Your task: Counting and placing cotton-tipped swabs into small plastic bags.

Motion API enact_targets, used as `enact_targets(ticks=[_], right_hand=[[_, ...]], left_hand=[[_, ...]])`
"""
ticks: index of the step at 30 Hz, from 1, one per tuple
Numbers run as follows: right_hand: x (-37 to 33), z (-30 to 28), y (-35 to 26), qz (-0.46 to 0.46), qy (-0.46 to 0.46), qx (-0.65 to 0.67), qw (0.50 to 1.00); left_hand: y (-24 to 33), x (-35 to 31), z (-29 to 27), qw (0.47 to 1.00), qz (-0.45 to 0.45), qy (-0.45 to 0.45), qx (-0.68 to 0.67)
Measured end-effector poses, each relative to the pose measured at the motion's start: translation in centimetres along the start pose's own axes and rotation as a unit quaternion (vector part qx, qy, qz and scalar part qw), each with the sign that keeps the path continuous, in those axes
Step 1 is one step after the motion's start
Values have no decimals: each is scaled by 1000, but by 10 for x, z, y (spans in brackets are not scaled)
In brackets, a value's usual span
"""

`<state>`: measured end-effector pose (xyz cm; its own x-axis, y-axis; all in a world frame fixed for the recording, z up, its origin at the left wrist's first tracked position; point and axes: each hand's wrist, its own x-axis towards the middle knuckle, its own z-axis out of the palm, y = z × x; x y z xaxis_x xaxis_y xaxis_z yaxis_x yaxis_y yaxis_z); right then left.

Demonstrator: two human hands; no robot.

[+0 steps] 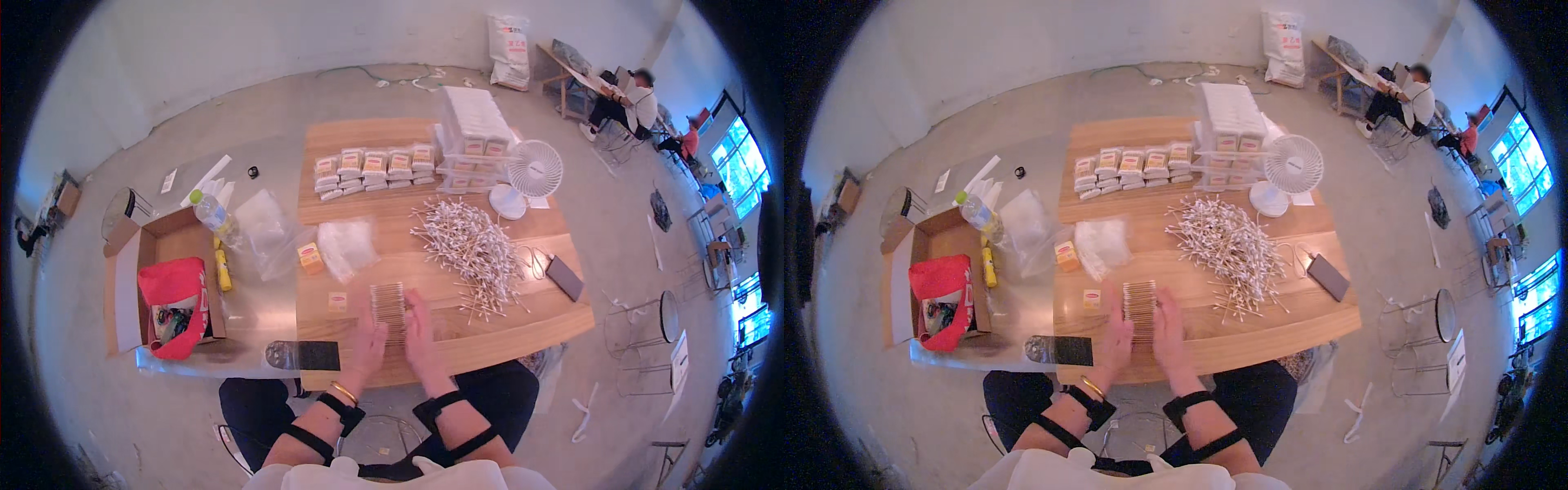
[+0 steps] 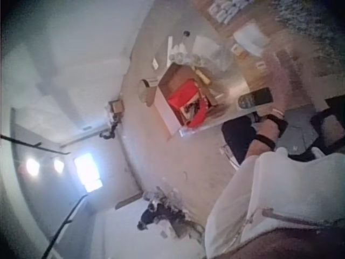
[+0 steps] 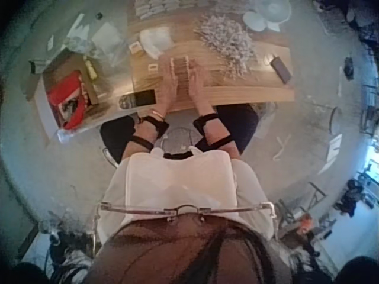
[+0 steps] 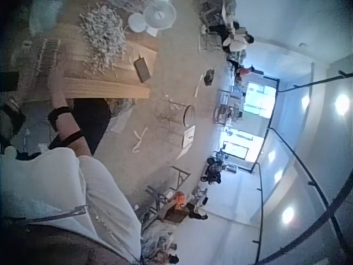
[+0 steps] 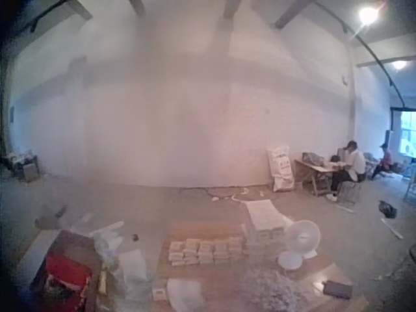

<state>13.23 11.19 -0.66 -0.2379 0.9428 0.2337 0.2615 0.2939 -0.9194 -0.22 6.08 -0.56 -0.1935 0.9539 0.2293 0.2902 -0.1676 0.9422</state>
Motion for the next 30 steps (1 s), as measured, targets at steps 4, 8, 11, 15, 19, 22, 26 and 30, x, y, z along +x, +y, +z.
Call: enact_targets(ticks=[4, 8, 11, 15, 19, 22, 26, 30], right_hand=[[-8, 19, 0, -32, 36, 43, 998], [-4, -22, 3, -18, 83, -91, 992], [-15, -46, 11, -27, 74, -201, 976], [-19, -43, 12, -25, 15, -266, 963], [-16, -46, 1, -9, -2, -291, 957], [-17, -42, -1, -18, 7, -297, 955], [-17, -43, 1, -40, 31, -298, 953], [-19, -40, 5, -34, 40, -301, 952]], left_hand=[[18, -7, 13, 998, -20, -9, -58], [14, -9, 1, 976, -8, 33, 217], [23, 6, 7, 918, 19, -40, 394], [14, 14, 24, 891, 36, -82, 446], [19, 22, 31, 866, 1, -123, 484], [-1, 18, 25, 872, 46, -91, 478], [9, 23, 26, 865, 43, -108, 487], [20, 3, 22, 856, 70, -127, 496]])
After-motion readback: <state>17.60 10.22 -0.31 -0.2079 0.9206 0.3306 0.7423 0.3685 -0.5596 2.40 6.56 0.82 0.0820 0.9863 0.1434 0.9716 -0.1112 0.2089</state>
